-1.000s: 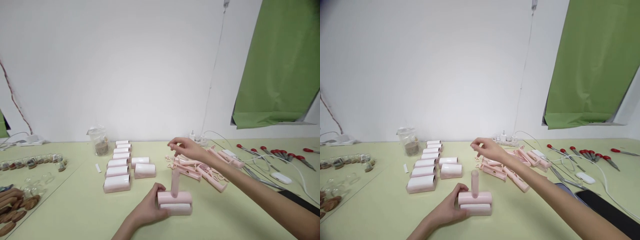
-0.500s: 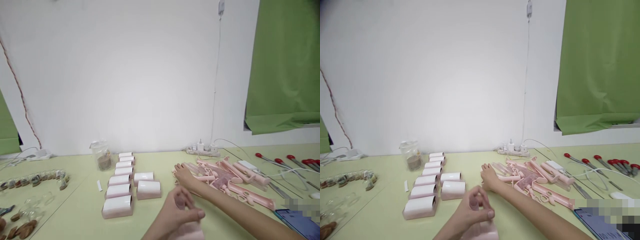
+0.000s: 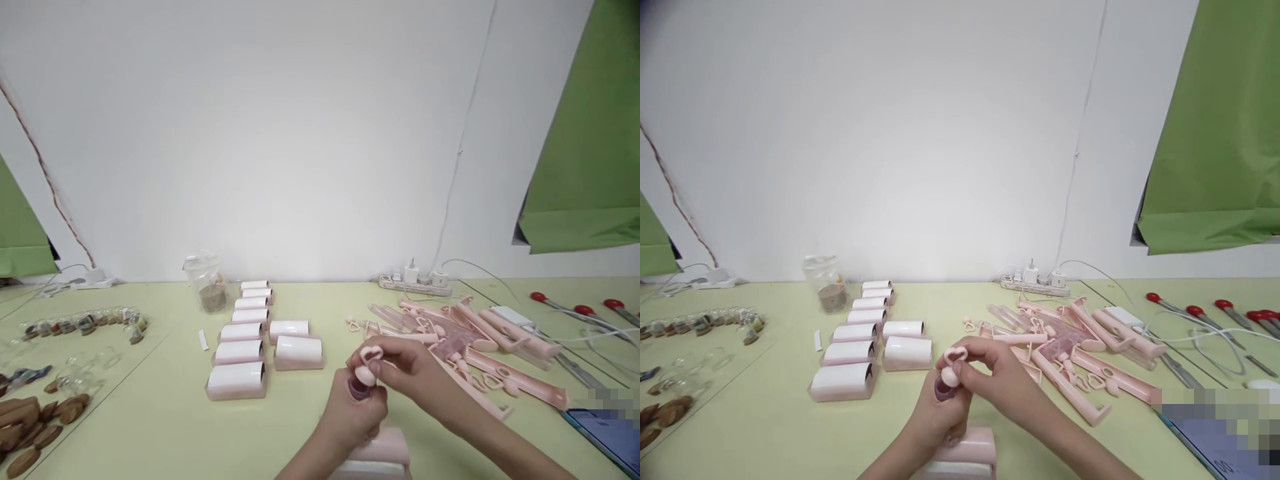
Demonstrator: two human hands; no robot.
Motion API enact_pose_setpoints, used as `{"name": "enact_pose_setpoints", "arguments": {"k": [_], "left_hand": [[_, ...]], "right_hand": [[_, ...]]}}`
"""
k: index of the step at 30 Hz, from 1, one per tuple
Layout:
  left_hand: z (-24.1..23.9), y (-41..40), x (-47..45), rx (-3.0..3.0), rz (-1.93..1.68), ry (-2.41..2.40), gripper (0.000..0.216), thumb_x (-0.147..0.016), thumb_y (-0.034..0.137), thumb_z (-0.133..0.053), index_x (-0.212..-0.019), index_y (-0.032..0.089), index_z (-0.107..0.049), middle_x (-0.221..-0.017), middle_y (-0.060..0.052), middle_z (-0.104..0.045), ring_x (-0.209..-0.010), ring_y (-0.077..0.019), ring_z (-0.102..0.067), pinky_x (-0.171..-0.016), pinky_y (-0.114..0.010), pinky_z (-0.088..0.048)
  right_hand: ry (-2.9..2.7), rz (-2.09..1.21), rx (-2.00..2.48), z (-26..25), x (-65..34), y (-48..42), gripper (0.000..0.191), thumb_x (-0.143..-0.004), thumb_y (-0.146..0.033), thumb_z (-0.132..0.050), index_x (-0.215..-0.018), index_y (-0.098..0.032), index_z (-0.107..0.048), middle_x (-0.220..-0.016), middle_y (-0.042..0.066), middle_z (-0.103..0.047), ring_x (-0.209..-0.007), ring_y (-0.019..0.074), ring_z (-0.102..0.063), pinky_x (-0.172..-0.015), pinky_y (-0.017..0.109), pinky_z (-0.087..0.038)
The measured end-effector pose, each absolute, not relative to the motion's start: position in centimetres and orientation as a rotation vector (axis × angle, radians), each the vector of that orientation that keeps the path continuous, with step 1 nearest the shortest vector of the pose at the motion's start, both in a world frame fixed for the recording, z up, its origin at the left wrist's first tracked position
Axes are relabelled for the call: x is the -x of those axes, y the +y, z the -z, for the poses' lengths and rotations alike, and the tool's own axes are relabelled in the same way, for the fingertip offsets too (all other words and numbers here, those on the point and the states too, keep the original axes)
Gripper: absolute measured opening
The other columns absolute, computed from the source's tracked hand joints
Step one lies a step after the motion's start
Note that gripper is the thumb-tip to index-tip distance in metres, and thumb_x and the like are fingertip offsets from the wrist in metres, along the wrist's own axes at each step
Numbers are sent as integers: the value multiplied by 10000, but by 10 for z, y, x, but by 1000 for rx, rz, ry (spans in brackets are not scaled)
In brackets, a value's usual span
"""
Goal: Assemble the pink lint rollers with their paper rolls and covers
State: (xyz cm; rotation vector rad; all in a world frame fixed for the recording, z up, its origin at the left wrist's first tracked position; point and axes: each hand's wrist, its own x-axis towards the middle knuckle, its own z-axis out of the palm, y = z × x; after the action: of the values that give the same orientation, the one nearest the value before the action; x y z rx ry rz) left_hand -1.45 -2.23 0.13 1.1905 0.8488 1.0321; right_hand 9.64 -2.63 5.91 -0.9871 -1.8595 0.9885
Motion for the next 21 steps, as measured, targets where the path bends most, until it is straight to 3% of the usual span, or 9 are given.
{"name": "enact_pose_setpoints", "arguments": {"k": [3,9,21], "left_hand": [[-3,-23,15,-1177,-1054,818,162,-533,188,-545,-573,194,-388,-288,131,-285,-215,-26,-252,-255,-147,-214],[-10,-26,18,-1251,-1058,751,135,-471,145,-446,-516,198,-330,-322,119,-261,-283,-19,-255,-302,-149,-197],[-9,-25,20,-1316,-1011,754,122,-493,139,-411,-543,202,-321,-373,103,-265,-350,-33,-256,-363,-176,-185]], "right_hand": [[-1943,-890,1064,-61,-92,-37,159,-773,-252,-473,-764,-212,-627,-794,1,-645,-790,172,-576,-732,263,-432],[-1999,-766,1128,-66,-87,-42,167,-757,-218,-456,-688,-223,-608,-742,-13,-629,-760,165,-572,-696,238,-437],[-2027,-721,1112,-63,-90,-41,153,-784,-211,-414,-702,-233,-541,-742,-15,-585,-758,151,-549,-682,221,-420]]}}
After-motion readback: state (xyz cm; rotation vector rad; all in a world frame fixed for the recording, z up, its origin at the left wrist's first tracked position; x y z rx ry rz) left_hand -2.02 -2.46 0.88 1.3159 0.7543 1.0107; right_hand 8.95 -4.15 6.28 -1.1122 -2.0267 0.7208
